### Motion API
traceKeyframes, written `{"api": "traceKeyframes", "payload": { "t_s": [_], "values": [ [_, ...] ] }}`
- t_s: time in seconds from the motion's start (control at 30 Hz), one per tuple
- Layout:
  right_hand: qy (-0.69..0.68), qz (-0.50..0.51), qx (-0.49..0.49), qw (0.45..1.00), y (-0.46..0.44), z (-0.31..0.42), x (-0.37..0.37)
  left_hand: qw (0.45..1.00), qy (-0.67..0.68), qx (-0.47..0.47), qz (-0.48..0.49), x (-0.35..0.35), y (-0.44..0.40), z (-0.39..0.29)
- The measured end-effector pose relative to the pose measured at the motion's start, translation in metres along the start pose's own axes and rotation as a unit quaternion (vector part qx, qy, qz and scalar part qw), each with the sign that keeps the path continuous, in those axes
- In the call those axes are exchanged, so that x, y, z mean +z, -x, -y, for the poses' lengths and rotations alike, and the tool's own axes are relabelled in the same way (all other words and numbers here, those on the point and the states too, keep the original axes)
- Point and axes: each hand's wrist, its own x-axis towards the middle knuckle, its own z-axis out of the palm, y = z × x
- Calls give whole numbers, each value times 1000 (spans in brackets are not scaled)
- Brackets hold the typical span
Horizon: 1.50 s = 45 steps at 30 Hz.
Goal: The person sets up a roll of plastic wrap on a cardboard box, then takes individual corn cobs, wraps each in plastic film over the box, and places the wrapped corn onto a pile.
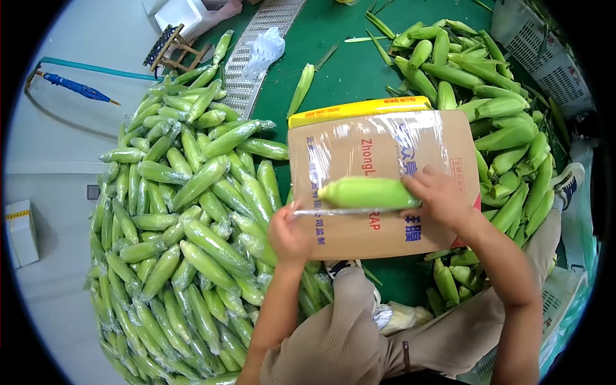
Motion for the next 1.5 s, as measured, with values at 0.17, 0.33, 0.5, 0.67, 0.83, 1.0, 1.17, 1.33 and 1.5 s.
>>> {"api": "traceKeyframes", "payload": {
  "t_s": [0.17,0.33,0.5,0.67,0.83,1.0,1.17,1.33,1.5],
  "values": [
    [-46,62,-67,995,0,19,5,980,90,144,105,17,32,-36],
    [-22,-132,18,991,-20,27,10,952,-103,143,251,31,-23,-77],
    [65,-126,43,989,-75,19,-2,910,-335,229,90,94,-172,-52],
    [39,-136,62,988,-115,-18,11,991,-21,98,87,70,-152,-71],
    [-100,-3,67,993,-109,-11,-1,900,-228,282,243,52,-86,-80],
    [-66,231,55,969,-72,26,-39,886,-231,250,316,49,-68,-86],
    [6,-2,-36,999,-79,-1,-6,841,-189,185,473,47,-66,-109],
    [60,59,-79,993,-74,-9,34,762,-105,91,633,34,-52,-120],
    [67,48,-74,994,-70,-7,37,558,53,23,828,35,23,-96]
  ]
}}
